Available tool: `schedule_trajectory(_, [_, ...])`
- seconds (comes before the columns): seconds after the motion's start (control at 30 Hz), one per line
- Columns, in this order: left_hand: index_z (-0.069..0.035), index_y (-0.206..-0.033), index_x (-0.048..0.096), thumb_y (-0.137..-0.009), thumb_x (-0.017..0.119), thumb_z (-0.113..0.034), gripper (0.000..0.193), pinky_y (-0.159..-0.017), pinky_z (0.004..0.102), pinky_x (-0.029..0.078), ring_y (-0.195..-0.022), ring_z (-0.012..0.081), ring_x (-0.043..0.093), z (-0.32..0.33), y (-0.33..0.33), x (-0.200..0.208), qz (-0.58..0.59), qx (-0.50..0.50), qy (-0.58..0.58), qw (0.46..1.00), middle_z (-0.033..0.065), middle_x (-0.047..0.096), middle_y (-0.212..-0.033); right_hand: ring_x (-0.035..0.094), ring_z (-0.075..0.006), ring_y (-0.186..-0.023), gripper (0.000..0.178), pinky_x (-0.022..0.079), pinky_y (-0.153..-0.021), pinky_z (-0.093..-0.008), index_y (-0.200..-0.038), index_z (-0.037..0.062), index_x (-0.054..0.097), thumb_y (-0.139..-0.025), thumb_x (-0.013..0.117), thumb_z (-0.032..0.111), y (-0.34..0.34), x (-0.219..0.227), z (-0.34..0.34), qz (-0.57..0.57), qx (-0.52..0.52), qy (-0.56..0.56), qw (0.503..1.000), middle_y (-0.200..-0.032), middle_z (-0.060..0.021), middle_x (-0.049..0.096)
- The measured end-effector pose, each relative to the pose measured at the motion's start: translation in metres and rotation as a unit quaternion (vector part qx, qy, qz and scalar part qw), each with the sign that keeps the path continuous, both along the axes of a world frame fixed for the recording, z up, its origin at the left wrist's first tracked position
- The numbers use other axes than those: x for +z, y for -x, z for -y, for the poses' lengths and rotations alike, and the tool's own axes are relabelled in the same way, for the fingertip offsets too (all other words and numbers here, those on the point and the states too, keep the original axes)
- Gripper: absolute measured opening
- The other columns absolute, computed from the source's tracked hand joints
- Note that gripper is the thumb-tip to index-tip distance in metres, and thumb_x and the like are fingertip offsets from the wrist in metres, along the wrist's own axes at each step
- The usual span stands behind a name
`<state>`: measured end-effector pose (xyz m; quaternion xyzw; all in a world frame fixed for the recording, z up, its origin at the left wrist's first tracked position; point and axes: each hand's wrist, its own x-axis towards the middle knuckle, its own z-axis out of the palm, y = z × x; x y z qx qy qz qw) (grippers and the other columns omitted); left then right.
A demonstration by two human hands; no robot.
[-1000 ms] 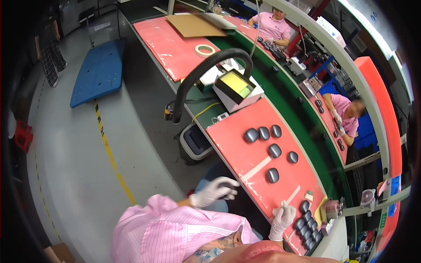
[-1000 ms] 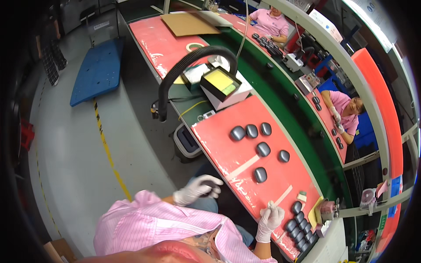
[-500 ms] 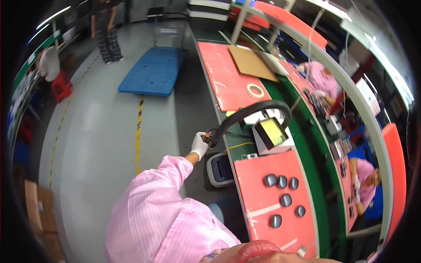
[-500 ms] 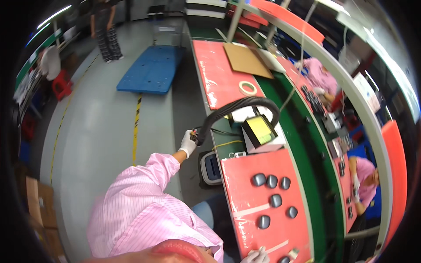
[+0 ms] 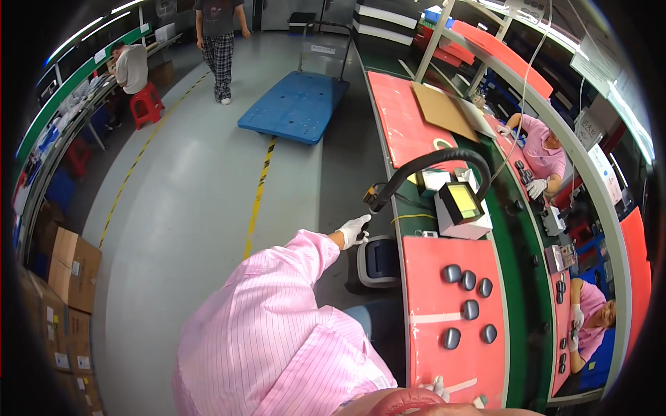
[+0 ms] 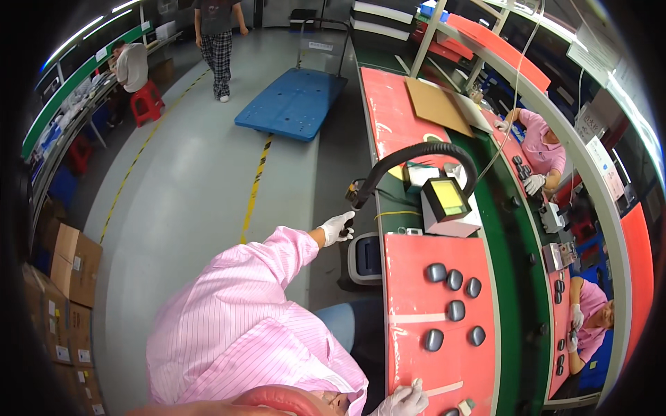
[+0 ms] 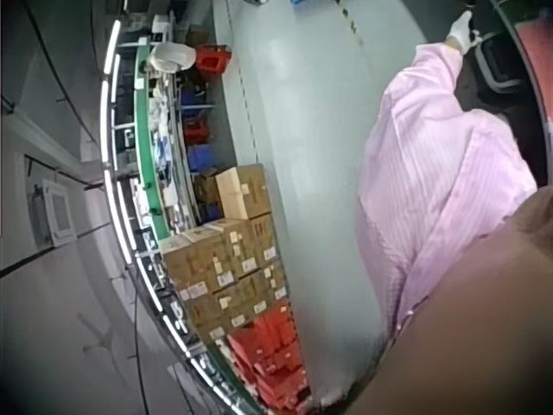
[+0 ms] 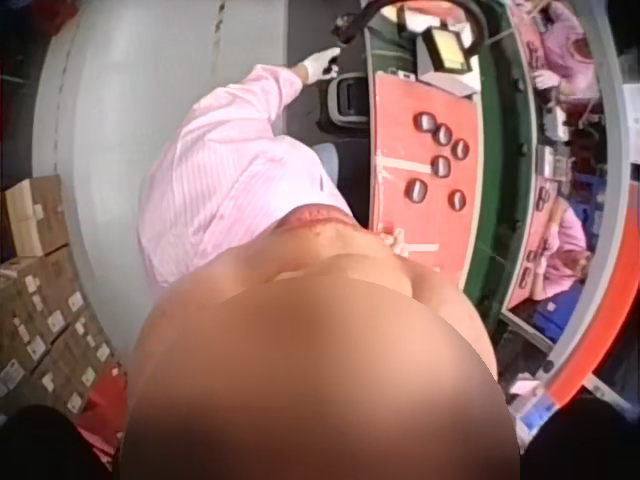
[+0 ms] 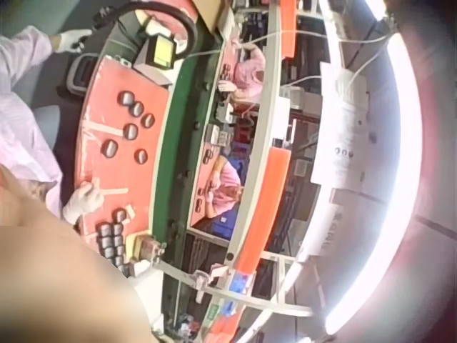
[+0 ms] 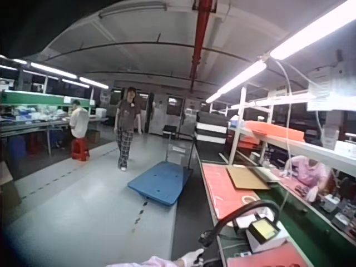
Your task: Cleaning, inspecting, and organizing electronic device housings on an assembly line.
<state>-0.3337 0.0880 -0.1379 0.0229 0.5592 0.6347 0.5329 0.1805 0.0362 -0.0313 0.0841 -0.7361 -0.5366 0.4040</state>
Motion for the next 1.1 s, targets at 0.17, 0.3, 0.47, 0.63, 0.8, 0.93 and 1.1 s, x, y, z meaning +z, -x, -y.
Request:
schedule_trajectory(0.17, [-0.011,-0.096,0.057,-0.088,0.061,-0.046,0.036,-0.065,0.0354,0.052,-0.066,0.0203,0.06,0.055,-0.06,0.02,0.228,-0.035,-0.126,0.965,0.0064,0.061,-0.085,0.052,-0.0277,-0.076,0.027,0.044,-0.066,-0.0399,-0.107,0.0034,0.068,-0.081,0.059,-0.003,0.034,-0.014,0.084,-0.315,-0.273,0.605,0.678,-0.085,-0.0138,0.054])
schedule_trajectory(0.3, [0.001,-0.105,0.055,-0.091,0.058,-0.044,0.048,-0.071,0.0384,0.055,-0.077,0.0258,0.062,0.109,-0.139,0.148,0.287,-0.065,-0.266,0.918,0.0127,0.061,-0.097,0.052,-0.0277,-0.072,0.026,0.043,-0.063,-0.0395,-0.109,0.0047,0.068,-0.084,0.061,-0.001,0.045,0.0,0.078,-0.31,-0.239,0.596,0.701,-0.079,-0.0136,0.053])
schedule_trajectory(0.47, [0.007,-0.106,0.059,-0.091,0.047,-0.059,0.069,-0.064,0.0315,0.056,-0.077,0.0298,0.066,0.11,-0.18,0.179,0.262,-0.173,-0.262,0.912,0.0193,0.066,-0.088,0.056,-0.0191,-0.072,0.028,0.047,-0.067,-0.0309,-0.11,0.0019,0.067,-0.084,0.058,-0.005,0.048,0.016,0.067,-0.29,-0.19,0.661,0.666,-0.084,-0.0099,0.058])
schedule_trajectory(0.63, [0.003,-0.114,0.057,-0.09,0.049,-0.057,0.065,-0.073,0.0355,0.056,-0.087,0.0304,0.063,0.119,-0.22,0.185,0.219,-0.273,-0.25,0.903,0.0163,0.066,-0.096,0.056,-0.0116,-0.071,0.03,0.047,-0.066,-0.0239,-0.111,0.0005,0.066,-0.085,0.055,-0.011,0.082,0.053,0.094,-0.379,-0.002,0.732,0.566,-0.094,-0.0064,0.059])
schedule_trajectory(0.8, [-0.003,-0.114,0.06,-0.094,0.046,-0.048,0.052,-0.085,0.0412,0.053,-0.099,0.0275,0.063,0.132,-0.241,0.192,0.172,-0.287,-0.241,0.911,0.0161,0.067,-0.101,0.061,-0.0247,-0.072,0.036,0.05,-0.059,-0.0327,-0.096,0.0156,0.07,-0.064,0.072,-0.001,0.129,0.085,0.096,-0.187,-0.052,0.662,0.724,-0.083,-0.0067,0.061])
schedule_trajectory(0.93, [-0.003,-0.12,0.056,-0.095,0.044,-0.047,0.052,-0.088,0.0427,0.052,-0.103,0.0283,0.063,0.131,-0.232,0.185,0.243,-0.298,-0.196,0.902,0.0161,0.064,-0.111,0.06,-0.0214,-0.062,0.038,0.048,-0.053,-0.0303,-0.099,0.0143,0.071,-0.065,0.071,-0.004,0.117,0.073,0.079,-0.214,-0.049,0.703,0.676,-0.079,-0.0075,0.064])
schedule_trajectory(1.1, [-0.005,-0.119,0.054,-0.099,0.04,-0.046,0.047,-0.083,0.0397,0.054,-0.094,0.0216,0.064,0.128,-0.248,0.178,0.14,-0.245,-0.236,0.93,0.0117,0.064,-0.102,0.061,-0.0198,-0.071,0.041,0.05,-0.06,-0.0299,-0.103,0.009,0.069,-0.068,0.066,-0.012,0.124,0.072,0.081,-0.256,0.064,0.761,0.593,-0.088,-0.0062,0.06])
